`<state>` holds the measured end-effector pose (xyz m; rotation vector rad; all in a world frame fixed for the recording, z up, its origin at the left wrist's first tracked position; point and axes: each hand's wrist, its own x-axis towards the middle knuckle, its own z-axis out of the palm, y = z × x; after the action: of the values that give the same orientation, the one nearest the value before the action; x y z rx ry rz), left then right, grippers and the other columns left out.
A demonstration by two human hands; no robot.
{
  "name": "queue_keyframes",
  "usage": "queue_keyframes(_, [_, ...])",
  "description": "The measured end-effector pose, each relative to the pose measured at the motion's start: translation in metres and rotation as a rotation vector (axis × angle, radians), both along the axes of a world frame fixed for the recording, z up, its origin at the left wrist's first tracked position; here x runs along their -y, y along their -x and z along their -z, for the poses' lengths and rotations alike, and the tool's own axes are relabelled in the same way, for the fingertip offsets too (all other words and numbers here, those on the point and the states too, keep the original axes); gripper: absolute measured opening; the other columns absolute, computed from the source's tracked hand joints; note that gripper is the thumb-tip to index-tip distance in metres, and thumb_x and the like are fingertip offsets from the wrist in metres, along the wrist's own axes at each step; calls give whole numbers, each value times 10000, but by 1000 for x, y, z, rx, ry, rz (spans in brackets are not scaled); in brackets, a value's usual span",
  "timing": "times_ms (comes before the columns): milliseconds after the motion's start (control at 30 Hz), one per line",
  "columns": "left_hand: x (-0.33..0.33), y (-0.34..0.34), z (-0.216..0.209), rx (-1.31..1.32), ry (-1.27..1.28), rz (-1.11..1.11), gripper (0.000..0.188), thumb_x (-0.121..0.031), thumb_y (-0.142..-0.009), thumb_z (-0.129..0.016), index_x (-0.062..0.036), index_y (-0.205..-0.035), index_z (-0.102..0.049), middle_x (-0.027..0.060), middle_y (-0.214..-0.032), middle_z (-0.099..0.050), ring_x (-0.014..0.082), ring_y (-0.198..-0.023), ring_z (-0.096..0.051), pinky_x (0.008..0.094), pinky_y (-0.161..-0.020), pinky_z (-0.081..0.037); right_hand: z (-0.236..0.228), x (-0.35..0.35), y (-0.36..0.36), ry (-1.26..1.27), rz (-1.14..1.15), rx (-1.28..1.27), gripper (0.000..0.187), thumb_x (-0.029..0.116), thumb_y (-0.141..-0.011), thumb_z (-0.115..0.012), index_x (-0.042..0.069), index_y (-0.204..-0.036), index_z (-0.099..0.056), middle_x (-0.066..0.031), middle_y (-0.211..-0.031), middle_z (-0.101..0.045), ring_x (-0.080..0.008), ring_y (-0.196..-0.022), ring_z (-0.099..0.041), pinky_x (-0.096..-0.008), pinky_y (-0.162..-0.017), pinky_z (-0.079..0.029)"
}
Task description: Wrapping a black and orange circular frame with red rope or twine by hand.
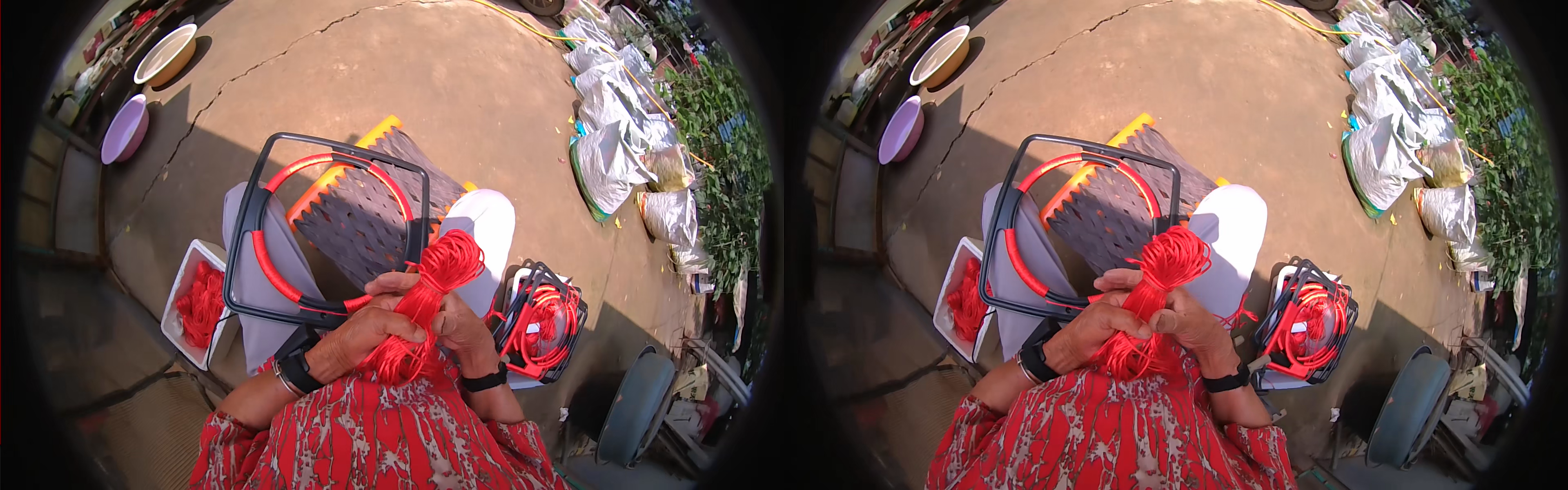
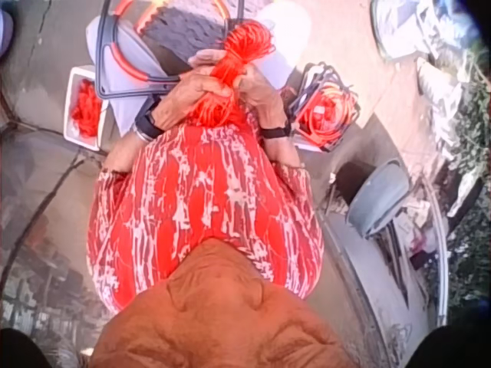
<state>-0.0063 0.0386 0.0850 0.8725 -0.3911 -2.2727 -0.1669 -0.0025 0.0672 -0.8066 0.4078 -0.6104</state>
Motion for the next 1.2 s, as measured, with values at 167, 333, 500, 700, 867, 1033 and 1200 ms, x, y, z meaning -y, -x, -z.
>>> queue_keyframes(167, [-7, 5, 12, -81, -105, -91, 393, 47, -706, -652, -46, -1065, -523, 13, -992, -580, 91, -895, -600, 250, -821, -496, 1, 2, -1, 136, 22, -7, 583, 537, -871, -636, -14, -1057, -588, -206, -1198, -588, -291, -1137, -558, -411, -1014, -407])
queue_keyframes(333, [-13, 9, 23, 77, 138, -111, 359, -36, -745, -694, -19, -1067, -536, 7, -1023, -511, 67, -968, -541, 249, -879, -443, -4, -2, -3, 133, 168, 10, 521, 571, -892, -572, 60, -806, -521, -152, -954, -608, -302, -1023, -573, -489, -1058, -365])
queue_keyframes(500, [-5, 11, 1, -10, -4, -33, 237, 15, -767, -654, -55, -968, -548, -11, -909, -567, 51, -808, -570, 214, -714, -470, 6, -4, -5, 25, 199, 33, 566, 651, -879, -504, 101, -756, -456, -118, -902, -575, -282, -943, -567, -507, -1071, -343])
queue_keyframes(700, [-9, 12, 14, 41, 21, -23, 234, 5, -808, -629, -13, -1040, -606, 26, -920, -641, 95, -806, -641, 243, -744, -524, 28, -3, -1, -143, 127, 272, 745, 650, -877, -513, -62, -1087, -581, -183, -1125, -598, -287, -1074, -588, -474, -1080, -374])
queue_keyframes(867, [-11, 10, 17, -15, 6, -88, 271, -3, -817, -629, 3, -1087, -607, 51, -961, -658, 124, -860, -662, 269, -775, -543, 13, -9, -4, -247, 119, 211, 733, 616, -888, -548, -58, -1177, -553, -199, -1234, -553, -297, -1161, -553, -424, -1055, -395])
queue_keyframes(1033, [-12, 10, 18, -31, -111, -84, 317, 0, -819, -616, 14, -1135, -604, 68, -991, -662, 142, -885, -667, 281, -797, -546, 7, -10, -3, -36, 189, -43, 454, 456, -888, -633, 11, -936, -553, -130, -958, -585, -286, -1045, -563, -440, -998, -415])
queue_keyframes(1200, [-11, 10, 22, -76, -73, -49, 379, 10, -821, -594, 10, -1200, -577, 80, -1035, -659, 175, -929, -671, 308, -868, -541, 2, -6, -6, -44, 281, 5, 324, 333, -940, -572, 18, -876, -541, -128, -938, -589, -262, -1018, -569, -417, -977, -418])
